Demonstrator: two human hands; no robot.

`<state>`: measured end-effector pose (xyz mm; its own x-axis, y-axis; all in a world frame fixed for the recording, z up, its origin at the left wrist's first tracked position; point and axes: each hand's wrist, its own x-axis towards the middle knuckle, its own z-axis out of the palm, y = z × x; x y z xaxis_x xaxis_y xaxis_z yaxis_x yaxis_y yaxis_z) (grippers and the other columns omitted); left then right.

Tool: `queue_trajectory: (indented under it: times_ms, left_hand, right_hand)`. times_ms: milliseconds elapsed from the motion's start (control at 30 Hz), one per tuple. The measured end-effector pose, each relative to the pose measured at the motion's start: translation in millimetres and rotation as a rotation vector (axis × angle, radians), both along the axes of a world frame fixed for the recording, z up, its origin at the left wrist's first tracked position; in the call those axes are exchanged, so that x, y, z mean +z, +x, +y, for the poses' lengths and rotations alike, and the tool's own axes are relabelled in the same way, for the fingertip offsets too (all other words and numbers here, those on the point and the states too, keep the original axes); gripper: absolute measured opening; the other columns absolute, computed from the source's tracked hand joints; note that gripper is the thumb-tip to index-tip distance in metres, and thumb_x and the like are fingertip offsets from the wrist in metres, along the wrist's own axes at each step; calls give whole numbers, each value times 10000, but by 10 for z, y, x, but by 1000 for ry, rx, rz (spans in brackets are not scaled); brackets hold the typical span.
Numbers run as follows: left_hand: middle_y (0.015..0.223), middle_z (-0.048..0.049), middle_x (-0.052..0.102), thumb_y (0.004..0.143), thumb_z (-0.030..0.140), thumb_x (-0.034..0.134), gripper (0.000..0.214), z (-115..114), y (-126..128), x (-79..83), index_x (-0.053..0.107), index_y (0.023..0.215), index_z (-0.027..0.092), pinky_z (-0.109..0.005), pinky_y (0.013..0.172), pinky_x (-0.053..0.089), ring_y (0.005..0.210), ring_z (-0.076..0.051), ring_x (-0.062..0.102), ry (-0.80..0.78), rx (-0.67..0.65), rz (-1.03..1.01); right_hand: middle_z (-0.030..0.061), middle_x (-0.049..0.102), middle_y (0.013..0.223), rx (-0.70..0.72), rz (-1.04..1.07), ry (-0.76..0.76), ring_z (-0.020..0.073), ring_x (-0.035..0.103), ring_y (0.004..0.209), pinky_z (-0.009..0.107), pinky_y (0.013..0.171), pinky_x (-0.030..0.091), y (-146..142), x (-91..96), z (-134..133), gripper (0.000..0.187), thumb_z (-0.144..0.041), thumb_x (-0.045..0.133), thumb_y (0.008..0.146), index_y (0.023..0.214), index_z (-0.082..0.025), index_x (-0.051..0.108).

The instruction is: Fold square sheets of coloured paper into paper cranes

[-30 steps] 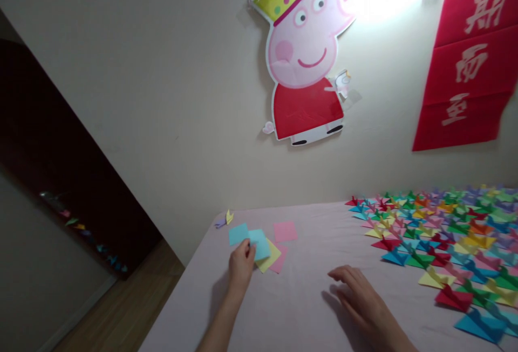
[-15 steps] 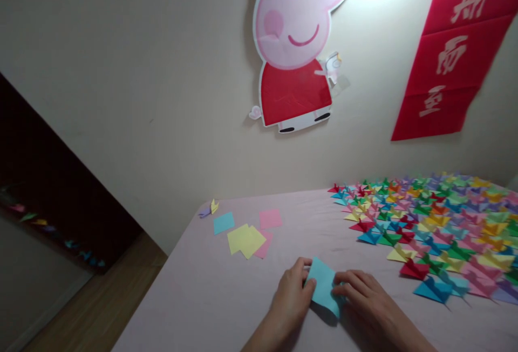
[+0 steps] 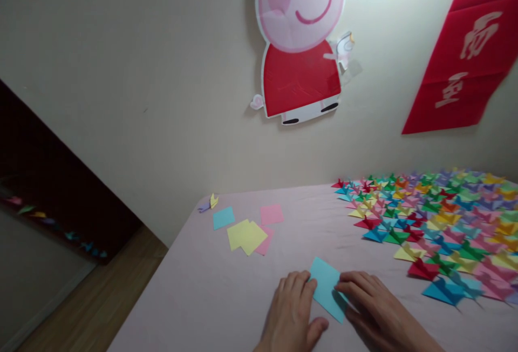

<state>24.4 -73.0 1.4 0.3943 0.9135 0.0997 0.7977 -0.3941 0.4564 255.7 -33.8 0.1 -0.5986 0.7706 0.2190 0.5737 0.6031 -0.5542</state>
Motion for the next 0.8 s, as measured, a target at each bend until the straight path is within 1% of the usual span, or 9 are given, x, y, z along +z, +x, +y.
queue_trajectory:
  times_ms: [133, 267, 400, 500, 567, 600, 667, 733, 800]
  left_hand:
    - [1224, -95, 569, 819, 346, 761, 510, 94, 69, 65, 525, 1253, 217, -434, 926, 438, 1074, -288, 524, 18, -4, 76]
    - [1152, -67, 575, 809, 398, 773, 434, 167, 99, 77, 562, 1152, 236, -409, 860, 436, 1007, -276, 528, 62, -20, 136]
    - [1111, -48, 584, 871, 385, 708, 289, 201, 81, 61, 579, 1077, 229, -383, 828, 423, 967, -249, 527, 112, -43, 131]
    - [1069, -36, 594, 934, 316, 624, 120, 203, 76, 61, 590, 995, 219, -374, 805, 427, 934, -230, 531, 133, -21, 111]
    - [1034, -32, 603, 948, 259, 589, 48, 193, 77, 52, 594, 960, 213, -373, 793, 441, 915, -227, 539, 112, 13, 103]
    - [1024, -34, 608, 946, 228, 581, 43, 183, 78, 42, 595, 984, 213, -375, 790, 452, 910, -229, 544, 96, 34, 100]
    - [1049, -50, 618, 930, 163, 571, 223, 157, 77, 11, 562, 1149, 203, -393, 821, 473, 930, -240, 555, 84, 77, 94]
    - [1116, -79, 619, 898, 100, 567, 478, 125, 73, -23, 430, 1351, 169, -415, 883, 479, 982, -253, 559, 106, 109, 90]
    - [1179, -93, 603, 862, 56, 562, 608, 93, 71, -45, 344, 1419, 164, -413, 909, 484, 1016, -255, 559, 126, 119, 90]
  right_hand:
    - [84, 645, 1305, 49, -2, 6, 280, 583, 1195, 426, 993, 486, 51, -58, 49, 296, -311, 614, 899, 1191, -315, 660]
    - [77, 676, 1273, 59, -20, -32, 285, 622, 1144, 425, 970, 500, 68, -77, 91, 306, -330, 663, 866, 1171, -332, 692]
    - [63, 698, 1224, 75, -50, -19, 270, 635, 1096, 405, 945, 493, 54, -42, 118, 285, -308, 683, 854, 1136, -342, 701]
    - [62, 720, 1113, 68, -42, 22, 228, 653, 993, 355, 879, 497, -2, -40, 150, 163, -284, 582, 930, 1025, -300, 713]
    - [60, 718, 988, 30, -14, 25, 203, 657, 891, 320, 815, 502, -61, -60, 184, 207, -267, 503, 965, 897, -259, 698]
    - [56, 706, 926, -4, 2, 13, 195, 655, 844, 303, 781, 504, -95, -73, 205, 238, -265, 479, 970, 844, -246, 680]
    - [43, 673, 826, -91, 25, -31, 184, 646, 764, 276, 714, 505, -163, -95, 253, 256, -277, 471, 959, 777, -234, 645]
    - [30, 651, 764, -178, 30, -79, 178, 635, 702, 262, 657, 494, -227, -99, 302, 236, -293, 492, 931, 741, -235, 620]
    - [16, 648, 718, -242, 24, -115, 176, 623, 652, 261, 623, 478, -282, -87, 342, 204, -306, 522, 896, 718, -239, 597]
